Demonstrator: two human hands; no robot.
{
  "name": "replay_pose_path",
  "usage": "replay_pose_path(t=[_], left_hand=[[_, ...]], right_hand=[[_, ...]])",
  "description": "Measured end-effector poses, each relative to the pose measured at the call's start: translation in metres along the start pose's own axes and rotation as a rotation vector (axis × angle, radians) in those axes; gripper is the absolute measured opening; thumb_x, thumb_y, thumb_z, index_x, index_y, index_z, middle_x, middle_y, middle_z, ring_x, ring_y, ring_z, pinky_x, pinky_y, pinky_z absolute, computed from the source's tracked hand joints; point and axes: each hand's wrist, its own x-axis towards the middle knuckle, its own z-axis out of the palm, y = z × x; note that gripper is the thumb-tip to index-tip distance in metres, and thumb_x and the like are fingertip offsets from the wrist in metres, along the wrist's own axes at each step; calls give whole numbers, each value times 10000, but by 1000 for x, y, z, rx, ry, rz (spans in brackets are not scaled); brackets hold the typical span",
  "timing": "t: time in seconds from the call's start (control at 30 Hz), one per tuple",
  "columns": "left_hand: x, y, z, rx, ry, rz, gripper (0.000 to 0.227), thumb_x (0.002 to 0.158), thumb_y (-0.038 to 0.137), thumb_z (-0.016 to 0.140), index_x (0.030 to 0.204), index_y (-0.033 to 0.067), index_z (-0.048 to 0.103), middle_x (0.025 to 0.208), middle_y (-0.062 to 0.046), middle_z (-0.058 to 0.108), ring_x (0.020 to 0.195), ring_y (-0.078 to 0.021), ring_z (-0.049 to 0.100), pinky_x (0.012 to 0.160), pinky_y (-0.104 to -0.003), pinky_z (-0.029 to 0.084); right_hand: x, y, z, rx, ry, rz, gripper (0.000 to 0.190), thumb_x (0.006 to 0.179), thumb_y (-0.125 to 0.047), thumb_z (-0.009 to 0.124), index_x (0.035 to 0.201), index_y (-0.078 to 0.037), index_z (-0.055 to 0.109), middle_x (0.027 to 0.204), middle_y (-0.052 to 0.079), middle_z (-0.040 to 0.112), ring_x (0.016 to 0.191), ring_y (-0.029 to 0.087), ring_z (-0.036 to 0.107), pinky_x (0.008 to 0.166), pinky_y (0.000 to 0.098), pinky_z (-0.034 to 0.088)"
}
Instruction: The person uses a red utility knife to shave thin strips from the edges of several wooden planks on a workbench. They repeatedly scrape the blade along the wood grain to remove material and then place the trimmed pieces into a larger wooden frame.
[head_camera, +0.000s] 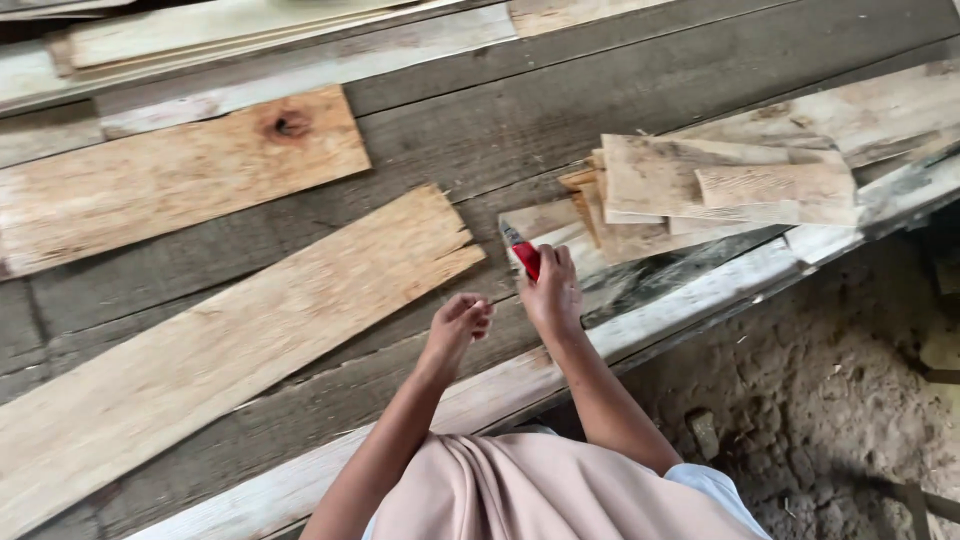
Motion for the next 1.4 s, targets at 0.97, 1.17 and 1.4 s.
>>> replay_pose_path(t=[0.97,1.17,1.4], left_hand=[[190,-32,165,1537,454,535,401,774,309,762,1099,229,542,1099,-1,604,1133,-254,487,1068,-568,265],[198,-72,211,755,367,80,506,939,521,643,1230,111,593,935,-127,743,934,-342,711,1026,-630,244],[186,-26,252,-104,177,70,301,905,223,762,1144,119,610,991,-36,630,931,-194,671,849,-358,533]], right_hand=[[148,231,-59,293,165,-196,265,816,-157,818,930,-86,590,844,120,544,733,403,667,655,475,570],[137,207,-85,537,-33,47,423,837,-423,832,832,-71,598,779,173,573,773,437,665,721,480,523],[131,212,-79,705,68,-148,252,845,-265,855,826,-120,650,692,102,649,630,322,690,591,350,544]])
